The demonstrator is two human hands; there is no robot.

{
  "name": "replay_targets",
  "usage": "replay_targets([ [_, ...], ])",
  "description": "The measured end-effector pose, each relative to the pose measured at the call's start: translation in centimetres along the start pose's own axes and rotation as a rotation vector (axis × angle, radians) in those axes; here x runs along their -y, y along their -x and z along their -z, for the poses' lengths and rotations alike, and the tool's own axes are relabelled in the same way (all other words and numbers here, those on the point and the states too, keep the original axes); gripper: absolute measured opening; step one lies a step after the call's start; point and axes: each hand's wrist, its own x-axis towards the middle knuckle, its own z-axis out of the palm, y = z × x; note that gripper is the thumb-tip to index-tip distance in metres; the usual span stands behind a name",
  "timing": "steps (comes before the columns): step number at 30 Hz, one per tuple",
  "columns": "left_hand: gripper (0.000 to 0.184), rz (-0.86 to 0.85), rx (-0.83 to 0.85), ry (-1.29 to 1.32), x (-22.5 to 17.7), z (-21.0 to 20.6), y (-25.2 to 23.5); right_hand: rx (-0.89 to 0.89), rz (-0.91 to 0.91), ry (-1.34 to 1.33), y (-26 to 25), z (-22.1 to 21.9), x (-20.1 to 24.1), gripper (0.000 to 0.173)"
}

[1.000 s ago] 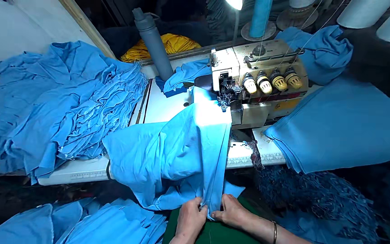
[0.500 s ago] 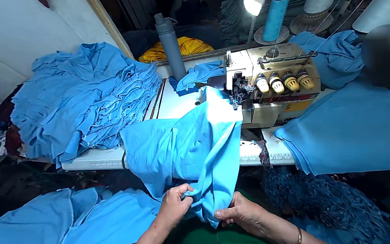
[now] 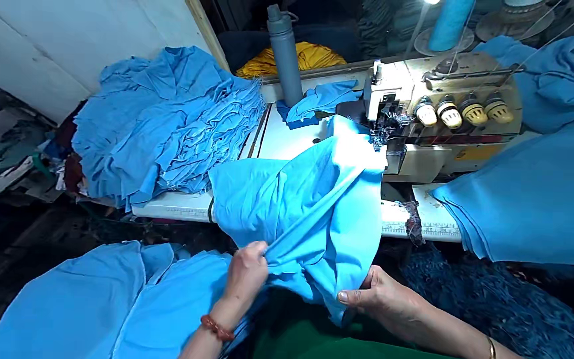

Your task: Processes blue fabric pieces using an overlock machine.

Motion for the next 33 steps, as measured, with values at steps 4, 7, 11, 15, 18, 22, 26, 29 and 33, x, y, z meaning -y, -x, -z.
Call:
replay_targets([
  [4,0.022,0.328,0.022,0.656,-0.2,3.4,-0.8,-0.051,0.003,0.011,0.3,-0.3,0.4,0.020],
  [7,0.016,-0.052,0.223,0.984,-4.0,6.8,2.2,0.054,0.130,0.062,2.0,-2.1,3.2,0.016],
  [11,0.011,-0.405,0.171,0.858,-9.4,9.7,5.8,0.311,0.348,0.074,4.6,-4.6,4.9,0.011],
  [15,0.014,-0.552,0.018,0.597,-10.4,9.5,7.6,0.181,0.128,-0.063,6.7,-5.9,4.1,0.015],
  [18,0.012,-0.610,0.010,0.540,-10.3,9.4,8.4,0.184,0.137,-0.074,7.5,-6.1,3.3,0.018],
  [22,0.010,-0.690,0.033,0.518,-10.0,9.5,8.4,0.193,0.182,-0.003,7.9,-5.8,2.8,0.020],
  [26,0.012,-0.779,0.032,0.449,-9.5,9.6,8.3,0.129,0.204,0.022,8.7,-6.2,2.7,0.019],
  [29,0.014,-0.847,0.022,0.394,-9.4,9.7,8.2,0.172,0.285,0.115,8.7,-5.9,2.4,0.014],
  [33,0.016,-0.952,0.013,0.279,-9.3,10.2,7.7,0.172,0.307,0.153,8.8,-5.7,2.4,0.014],
])
